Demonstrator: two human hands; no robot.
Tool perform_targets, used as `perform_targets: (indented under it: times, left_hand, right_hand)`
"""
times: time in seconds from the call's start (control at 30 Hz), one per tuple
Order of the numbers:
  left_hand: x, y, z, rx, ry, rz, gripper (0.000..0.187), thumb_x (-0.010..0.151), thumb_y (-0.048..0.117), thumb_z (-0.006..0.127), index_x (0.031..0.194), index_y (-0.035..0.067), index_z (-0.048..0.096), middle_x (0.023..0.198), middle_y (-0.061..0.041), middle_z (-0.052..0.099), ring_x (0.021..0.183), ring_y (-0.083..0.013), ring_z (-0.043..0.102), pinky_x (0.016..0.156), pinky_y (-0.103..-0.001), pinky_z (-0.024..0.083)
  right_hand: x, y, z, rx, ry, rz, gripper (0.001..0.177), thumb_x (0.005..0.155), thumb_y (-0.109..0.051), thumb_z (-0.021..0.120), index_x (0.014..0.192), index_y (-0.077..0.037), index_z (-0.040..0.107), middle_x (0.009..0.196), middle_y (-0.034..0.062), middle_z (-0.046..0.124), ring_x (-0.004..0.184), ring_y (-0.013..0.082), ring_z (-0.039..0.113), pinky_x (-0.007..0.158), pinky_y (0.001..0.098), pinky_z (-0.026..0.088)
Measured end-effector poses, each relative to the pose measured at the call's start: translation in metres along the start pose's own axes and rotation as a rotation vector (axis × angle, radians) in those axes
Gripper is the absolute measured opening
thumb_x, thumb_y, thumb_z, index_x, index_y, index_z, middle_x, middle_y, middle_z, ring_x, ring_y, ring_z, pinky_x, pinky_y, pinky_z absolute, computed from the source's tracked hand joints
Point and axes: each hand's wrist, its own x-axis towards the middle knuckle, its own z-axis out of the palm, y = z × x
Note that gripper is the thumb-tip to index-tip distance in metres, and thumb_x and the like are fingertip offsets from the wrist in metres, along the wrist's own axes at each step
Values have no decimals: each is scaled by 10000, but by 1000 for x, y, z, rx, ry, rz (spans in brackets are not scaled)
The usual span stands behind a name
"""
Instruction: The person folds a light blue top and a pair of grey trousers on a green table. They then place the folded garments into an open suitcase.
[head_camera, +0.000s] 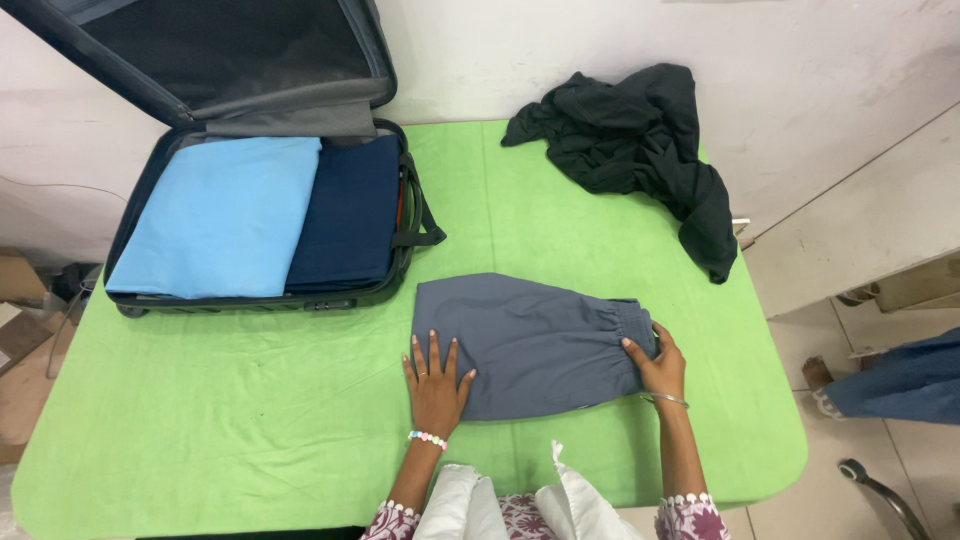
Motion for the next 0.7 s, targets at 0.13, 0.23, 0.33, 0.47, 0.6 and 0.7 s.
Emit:
perform_targets:
  times: [0.13, 0.23, 0.33, 0.47, 0.6, 0.7]
  left_hand:
    - [4, 12, -1, -84, 7, 50, 652, 927, 490, 594, 1454, 112, 525, 1619, -201, 283, 1509, -460, 162, 1193, -631, 127]
    - [5, 22, 3, -110, -21, 81, 659, 927, 490, 598, 1464, 115, 521, 1633, -186, 283, 1524, -443, 151, 1211, -623, 115]
    - [7, 30, 3, -115, -59, 86, 681, 920, 512, 601, 1465, 113, 509, 1625, -195, 272, 1517, -445, 137, 1205, -632, 92]
    - [13, 39, -6, -148, 2, 119, 702, 922, 535, 596, 1473, 109, 507, 1624, -208, 270, 1513, -462, 132, 1193, -643, 73]
    - [29, 52, -7, -165, 21, 153, 710, 922, 548, 593, 1488, 131, 497, 1635, -192, 271, 1515, -460, 131, 1194, -649, 66]
    - [41, 52, 2, -130, 15, 162, 696, 937, 569, 562, 1501, 167, 490, 1644, -154, 282, 1525, -439, 137, 1208, -650, 64]
  right_hand:
    - [13, -32, -37, -26, 112, -141, 699, 792, -350, 856, 1337, 34, 644, 1180, 240, 727, 1052, 317, 723, 923, 356, 531]
    - [19, -47, -58, -434, 52, 235, 780, 833, -376, 816, 1524, -110, 573, 1224, 257, 705, 1041, 402, 707, 967, 442, 544]
    - [11, -51, -57, -736, 143, -111, 854, 853, -274, 793, 1598, -51, 440, 1462, 220, 576, 1354, 441, 502, 1063, 551, 415]
    - [-9, -52, -35, -589, 129, -337, 893, 886, -439, 733, 1593, -53, 349, 1602, 240, 383, 1506, 491, 256, 1212, 631, 247]
    - [-25, -50, 5, -646, 42, -465, 865, 896, -535, 626, 1588, -96, 351, 1665, 224, 279, 1547, 485, 140, 1206, 660, 134]
    - [-27, -44, 40, -827, -111, -459, 801, 912, -603, 552, 1566, -176, 375, 1669, 156, 252, 1550, 430, 112, 1206, 644, 79]
